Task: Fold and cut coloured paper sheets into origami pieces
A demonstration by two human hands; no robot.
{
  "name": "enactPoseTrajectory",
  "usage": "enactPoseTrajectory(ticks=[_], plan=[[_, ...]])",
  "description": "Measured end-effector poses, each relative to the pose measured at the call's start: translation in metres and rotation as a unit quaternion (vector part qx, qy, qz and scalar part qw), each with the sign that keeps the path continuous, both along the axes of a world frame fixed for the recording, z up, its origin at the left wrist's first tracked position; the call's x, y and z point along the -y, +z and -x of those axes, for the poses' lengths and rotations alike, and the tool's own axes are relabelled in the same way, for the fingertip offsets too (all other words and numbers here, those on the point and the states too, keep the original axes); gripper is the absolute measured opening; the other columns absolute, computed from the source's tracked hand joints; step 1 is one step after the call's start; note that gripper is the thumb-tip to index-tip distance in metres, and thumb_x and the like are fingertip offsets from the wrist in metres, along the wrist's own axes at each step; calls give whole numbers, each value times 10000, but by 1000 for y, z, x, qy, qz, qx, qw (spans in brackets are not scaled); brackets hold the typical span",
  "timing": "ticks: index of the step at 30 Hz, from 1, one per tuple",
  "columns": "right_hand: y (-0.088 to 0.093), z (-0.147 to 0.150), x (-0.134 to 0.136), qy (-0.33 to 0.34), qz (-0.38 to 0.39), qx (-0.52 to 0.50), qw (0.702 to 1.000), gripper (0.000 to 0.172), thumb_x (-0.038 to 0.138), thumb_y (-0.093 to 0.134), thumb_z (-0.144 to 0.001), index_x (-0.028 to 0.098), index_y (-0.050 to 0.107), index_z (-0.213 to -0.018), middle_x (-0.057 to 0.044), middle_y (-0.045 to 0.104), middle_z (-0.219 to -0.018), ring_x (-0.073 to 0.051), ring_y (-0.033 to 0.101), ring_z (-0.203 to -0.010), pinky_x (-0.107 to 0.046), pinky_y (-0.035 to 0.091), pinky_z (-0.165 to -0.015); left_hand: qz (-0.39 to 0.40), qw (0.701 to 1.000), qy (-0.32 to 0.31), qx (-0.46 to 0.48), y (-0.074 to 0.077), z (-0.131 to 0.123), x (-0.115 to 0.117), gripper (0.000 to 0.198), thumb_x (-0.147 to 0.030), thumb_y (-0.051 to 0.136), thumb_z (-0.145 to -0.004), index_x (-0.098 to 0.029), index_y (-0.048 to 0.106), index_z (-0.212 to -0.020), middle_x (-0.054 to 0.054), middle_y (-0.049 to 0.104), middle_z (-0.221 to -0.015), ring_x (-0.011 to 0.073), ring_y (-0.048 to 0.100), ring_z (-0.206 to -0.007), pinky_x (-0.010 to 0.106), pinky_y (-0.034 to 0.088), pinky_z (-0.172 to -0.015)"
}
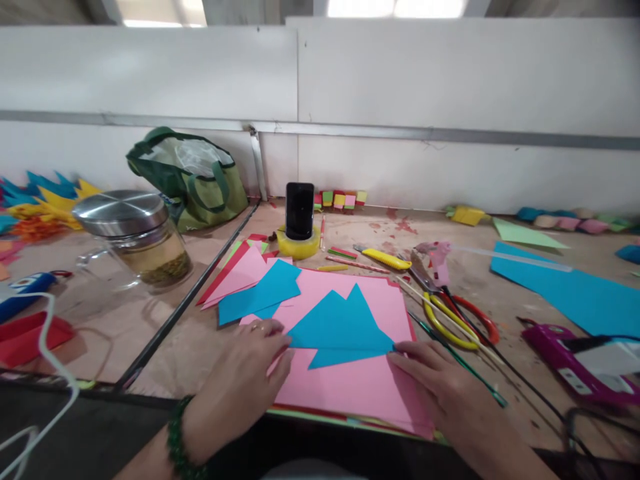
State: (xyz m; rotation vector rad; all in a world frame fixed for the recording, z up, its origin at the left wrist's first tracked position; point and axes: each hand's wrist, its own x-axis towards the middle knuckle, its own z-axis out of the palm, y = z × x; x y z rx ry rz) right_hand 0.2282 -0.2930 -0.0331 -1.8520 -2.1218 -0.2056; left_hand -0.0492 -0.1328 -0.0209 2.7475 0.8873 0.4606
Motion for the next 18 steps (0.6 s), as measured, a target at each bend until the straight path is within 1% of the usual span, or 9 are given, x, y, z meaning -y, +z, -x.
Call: enactPoseTrajectory(ticks=[1, 3, 6, 8, 10, 13, 15, 16, 18], plan=[[0, 1, 1, -5, 10, -9, 1000, 414, 62, 406, -854, 248, 682, -1100, -70, 685, -1097, -190, 632, -976, -299, 566, -778, 9, 1000, 8, 1, -1, -7, -1, 263, -316, 483, -913, -192, 639, -1083, 116, 642, -1115, 283, 584, -1008, 442, 467, -861], [1, 2, 2, -16, 19, -23, 999, 393, 87, 423, -872, 259, 677, -1119, -64, 681, -1125, -183, 638, -998, -293, 568, -798, 22, 1000, 20, -1, -6, -21, -4, 454, -365, 587, -857, -155, 527, -1254, 147, 617, -1181, 305, 566, -1086, 433, 473, -879], [2, 3, 4, -19, -4, -41, 999, 328, 148, 439, -908, 251, 685, -1099, -64, 692, -1111, -175, 651, -995, -278, 568, -810, 48, 998, 31, 7, -13, -34, -7, 600, -279, 648, -800, -163, 423, -1343, 147, 587, -1259, 294, 541, -1172, 400, 464, -920], [2, 5, 4, -31, -37, -49, 998, 283, 205, 458, -925, 242, 671, -1107, -63, 694, -1097, -175, 658, -986, -271, 567, -812, 66, 997, 32, 24, -14, -35, -5, 611, -214, 645, -786, -191, 409, -1350, 117, 614, -1227, 263, 579, -1121, 371, 472, -902], [5, 10, 2, -53, -93, -46, 993, 287, 277, 481, -930, 232, 624, -1175, -72, 678, -1112, -191, 651, -1004, -292, 565, -827, 64, 996, 34, 47, -8, -32, 1, 558, -171, 627, -791, -211, 447, -1318, 73, 669, -1083, 228, 634, -961, 341, 491, -811], [15, 26, -6, -75, -203, -29, 976, 479, 336, 547, -906, 188, 469, -1355, -127, 600, -1237, -243, 580, -1136, -370, 524, -917, -23, 997, 17, 71, 6, -28, 17, 263, -123, 561, -821, -224, 621, -1056, 29, 666, -841, 214, 621, -777, 338, 454, -698], [24, 40, -13, -43, -255, -13, 966, 611, 265, 613, -868, 151, 377, -1420, -167, 531, -1330, -278, 500, -1232, -426, 464, -989, -111, 990, -12, 86, 15, -26, 31, 217, -74, 497, -824, -209, 657, -878, 30, 631, -756, 218, 596, -735, 354, 415, -683], [29, 47, -17, -12, -269, -5, 963, 623, 206, 633, -848, 144, 382, -1415, -171, 531, -1336, -285, 483, -1247, -443, 437, -1010, -151, 984, -24, 95, 19, -24, 38, 243, -54, 468, -820, -198, 661, -852, 33, 615, -729, 216, 584, -712, 357, 399, -676], [37, 58, -23, 49, -273, 0, 961, 503, 105, 619, -834, 171, 504, -1319, -116, 635, -1209, -254, 531, -1179, -444, 384, -1043, -212, 970, -41, 109, 23, -21, 50, 278, -42, 434, -824, -168, 671, -895, 40, 605, -706, 205, 566, -677, 355, 381, -675]])
